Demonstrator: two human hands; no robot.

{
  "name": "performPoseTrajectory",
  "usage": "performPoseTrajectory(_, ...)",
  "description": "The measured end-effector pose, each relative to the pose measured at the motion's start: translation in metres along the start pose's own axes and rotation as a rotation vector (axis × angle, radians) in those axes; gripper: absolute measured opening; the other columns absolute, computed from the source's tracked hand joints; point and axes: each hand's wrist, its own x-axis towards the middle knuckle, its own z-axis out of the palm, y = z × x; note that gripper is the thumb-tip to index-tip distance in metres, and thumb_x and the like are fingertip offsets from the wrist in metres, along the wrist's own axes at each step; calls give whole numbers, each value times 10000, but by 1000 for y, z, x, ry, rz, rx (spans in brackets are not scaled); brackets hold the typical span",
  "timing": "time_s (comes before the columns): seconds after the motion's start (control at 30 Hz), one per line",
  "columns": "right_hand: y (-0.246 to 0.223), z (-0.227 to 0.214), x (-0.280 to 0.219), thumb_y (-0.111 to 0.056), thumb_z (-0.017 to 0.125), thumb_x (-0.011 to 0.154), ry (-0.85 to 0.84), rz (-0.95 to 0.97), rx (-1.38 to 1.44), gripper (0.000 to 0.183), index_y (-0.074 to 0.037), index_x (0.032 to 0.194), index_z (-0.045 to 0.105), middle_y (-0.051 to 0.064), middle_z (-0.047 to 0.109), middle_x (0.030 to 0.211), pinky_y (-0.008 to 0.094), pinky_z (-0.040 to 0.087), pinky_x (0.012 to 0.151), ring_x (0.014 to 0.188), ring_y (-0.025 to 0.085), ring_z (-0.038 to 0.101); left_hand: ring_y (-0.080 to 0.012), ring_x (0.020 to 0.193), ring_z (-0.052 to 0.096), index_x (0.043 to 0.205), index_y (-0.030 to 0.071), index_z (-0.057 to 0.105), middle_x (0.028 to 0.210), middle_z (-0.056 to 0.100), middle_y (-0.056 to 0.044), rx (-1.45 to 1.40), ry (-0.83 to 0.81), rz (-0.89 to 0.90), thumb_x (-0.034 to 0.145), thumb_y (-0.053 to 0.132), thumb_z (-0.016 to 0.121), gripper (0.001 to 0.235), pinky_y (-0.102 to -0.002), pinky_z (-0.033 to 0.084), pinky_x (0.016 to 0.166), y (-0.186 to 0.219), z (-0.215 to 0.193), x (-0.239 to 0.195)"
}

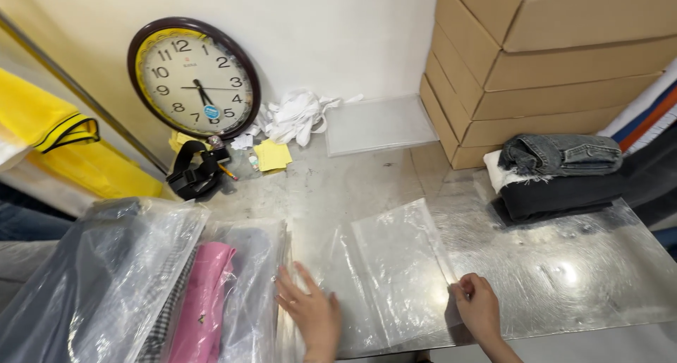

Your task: The person folds various clothing items, including a checkered shirt, a pink garment, and dark pants, and places them into clear plastic bags. They smooth the items inside the bags and seal them on a metal table.

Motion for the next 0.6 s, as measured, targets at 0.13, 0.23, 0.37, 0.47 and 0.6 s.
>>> performPoseTrajectory(0.13,-4,-30,-15,-223,725,990,153,52,171,135,-95,977,684,50,645,819,361,481,690,729,192,586,-392,1639,51,1654,57,138,1759,54,-270,423,591,354,611,721,609,1323,-541,77,1287,58,36,1)
performPoseTrajectory(0.23,11,-39,-13,-310,685,989,186,-26,70,179,-137,1035,686,42,719,984,419,492,851,1048,239,594,-349,1540,323,1648,107,208,1667,371,-114,-579,-460,350,1043,423,585,780,-496,344,1215,116,8,-4)
performPoseTrajectory(0.37,24,-28,-9,-259,743,913,319,-383,48,206,-157,1091,757,-42,793,1069,373,502,1034,1168,256,581,-221,1144,698,1512,181,461,1251,744,35,-567,-790,286,986,626,483,689,-387,507,979,188,20,-7)
performPoseTrajectory(0.47,36,-23,-6,-241,684,931,289,-678,12,147,-162,1052,708,101,667,1392,400,428,1100,1250,267,602,-237,1189,657,1453,189,485,1180,735,34,-470,-887,270,929,732,489,755,-401,485,978,225,47,-10)
performPoseTrajectory(0.6,54,-39,16,-475,749,837,-44,-481,-141,287,-286,1051,784,21,648,1450,426,448,1123,1331,284,563,-329,1088,691,1211,239,650,1169,724,-86,-338,-815,275,941,319,570,293,-471,535,878,240,99,3)
